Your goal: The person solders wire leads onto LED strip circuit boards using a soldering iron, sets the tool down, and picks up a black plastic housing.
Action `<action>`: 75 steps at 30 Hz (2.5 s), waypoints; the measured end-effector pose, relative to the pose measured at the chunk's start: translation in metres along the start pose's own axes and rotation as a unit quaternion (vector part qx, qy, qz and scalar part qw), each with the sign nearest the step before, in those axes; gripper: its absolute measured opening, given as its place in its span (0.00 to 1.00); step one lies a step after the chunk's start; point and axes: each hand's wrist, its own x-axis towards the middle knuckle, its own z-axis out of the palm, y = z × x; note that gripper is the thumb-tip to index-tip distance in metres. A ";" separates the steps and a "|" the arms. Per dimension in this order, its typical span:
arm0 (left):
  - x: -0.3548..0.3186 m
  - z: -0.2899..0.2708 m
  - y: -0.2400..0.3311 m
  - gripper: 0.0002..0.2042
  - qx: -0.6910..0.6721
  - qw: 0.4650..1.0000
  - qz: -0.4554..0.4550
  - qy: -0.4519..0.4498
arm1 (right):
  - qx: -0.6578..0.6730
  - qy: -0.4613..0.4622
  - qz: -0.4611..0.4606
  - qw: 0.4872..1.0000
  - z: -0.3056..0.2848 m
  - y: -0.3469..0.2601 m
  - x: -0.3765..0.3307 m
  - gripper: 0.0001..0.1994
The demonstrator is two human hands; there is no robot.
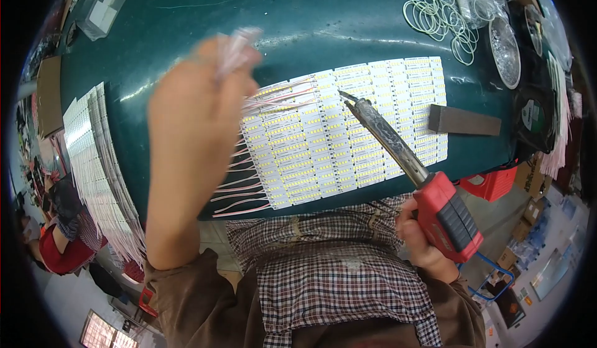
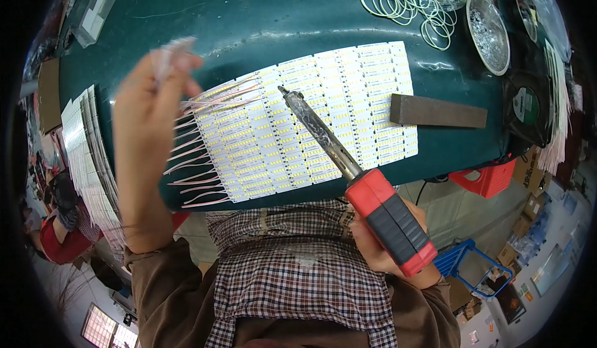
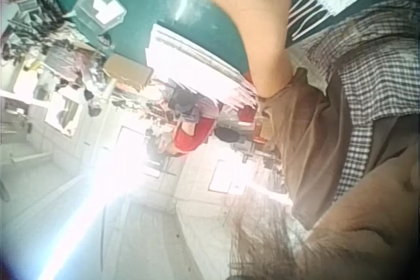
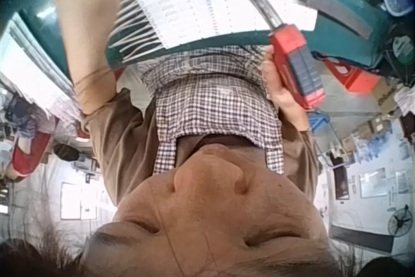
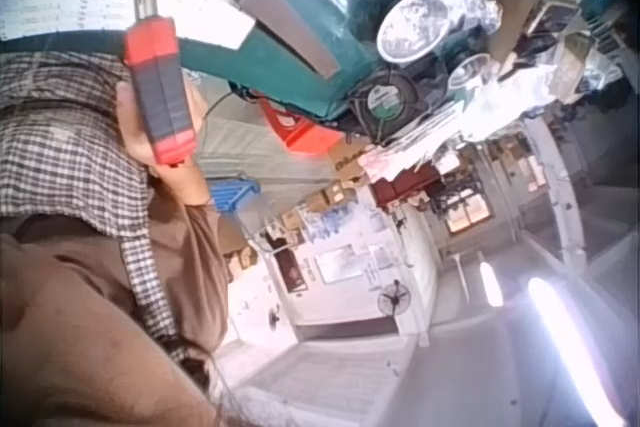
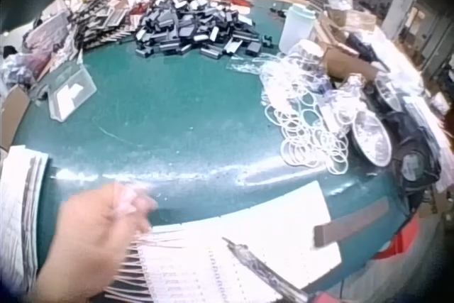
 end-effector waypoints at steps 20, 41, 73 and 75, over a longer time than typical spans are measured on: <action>-0.017 0.029 0.004 0.09 -0.124 0.984 -0.092 -0.087 | -0.022 -0.024 0.009 0.999 -0.001 0.002 -0.004 0.10; -0.023 0.041 0.006 0.10 0.033 0.999 -0.009 -0.026 | -0.086 -0.065 -0.100 0.989 0.007 -0.004 0.020 0.10; -0.021 0.042 0.007 0.11 0.041 0.998 -0.012 -0.042 | -0.135 -0.052 -0.131 0.981 0.004 0.004 0.006 0.12; -0.021 0.041 0.007 0.11 0.043 0.998 -0.015 -0.046 | -0.087 -0.065 -0.072 0.991 0.003 0.006 0.002 0.11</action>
